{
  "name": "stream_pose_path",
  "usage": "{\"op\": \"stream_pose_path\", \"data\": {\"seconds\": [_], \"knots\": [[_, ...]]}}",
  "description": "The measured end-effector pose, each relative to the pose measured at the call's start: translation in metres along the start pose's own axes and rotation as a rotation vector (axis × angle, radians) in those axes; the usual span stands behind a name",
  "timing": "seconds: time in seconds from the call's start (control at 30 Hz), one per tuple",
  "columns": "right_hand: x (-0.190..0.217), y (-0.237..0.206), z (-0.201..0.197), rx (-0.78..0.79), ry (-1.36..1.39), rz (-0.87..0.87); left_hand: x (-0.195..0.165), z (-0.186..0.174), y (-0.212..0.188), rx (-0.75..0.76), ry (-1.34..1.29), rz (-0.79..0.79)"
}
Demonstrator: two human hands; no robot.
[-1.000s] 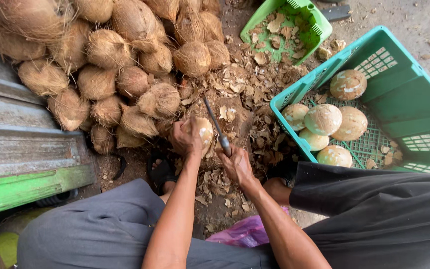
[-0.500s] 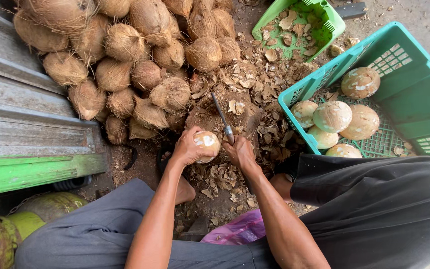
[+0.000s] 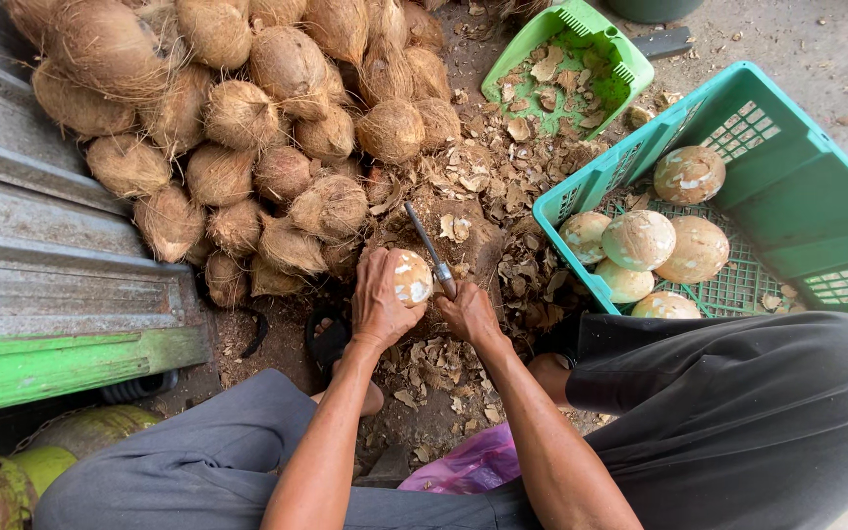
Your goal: The person sits on the ground and husks coconuts one at a time, holding each coconut against the ground and chopping off the outer husk with a machete. Trimmed coconuts are placed into a green plastic crate beside them, and husk pieces accumulate on the ground.
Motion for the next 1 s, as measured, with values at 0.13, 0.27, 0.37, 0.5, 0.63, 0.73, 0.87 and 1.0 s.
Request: {"op": "stream_pose_path", "data": {"seconds": [0.13, 0.27, 0.37, 0.5, 0.63, 0.73, 0.87, 1.0], "knots": [[-0.001, -0.001, -0.001, 0.003, -0.009, 0.004, 0.014, 0.008, 0.009, 0.02, 0.082, -0.03], [-0.002, -0.001, 0.0, 0.009, 0.021, 0.001, 0.035, 0.023, 0.017, 0.118, 0.024, -0.141], [-0.001, -0.002, 0.0, 0.009, 0.006, -0.016, 0.039, 0.028, 0.019, 0.144, 0.038, -0.172], [0.0, -0.01, -0.001, 0.011, 0.108, -0.02, 0.05, 0.015, 0.008, 0.02, -0.255, -0.18], [0.012, -0.022, -0.013, -0.019, 0.16, -0.02, 0.059, 0.001, -0.004, -0.147, -0.488, -0.144], [0.037, -0.036, -0.027, -0.042, 0.135, -0.097, 0.053, 0.01, 0.002, -0.098, -0.334, -0.161], [0.071, -0.068, -0.052, -0.144, -0.036, -0.224, 0.046, 0.025, 0.016, -0.035, -0.269, -0.174], [0.077, -0.084, -0.043, -0.119, -0.107, -0.215, 0.05, 0.032, 0.022, 0.002, -0.306, -0.199]]}}
Point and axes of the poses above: each hand's wrist, its own y-axis towards the middle knuckle, its own z-axis out of the palm, x = y × z, the point moved 10 cm from there along y, towards the middle knuckle, and after that the axes turned 14 degrees about x, right-handed, at the moved point
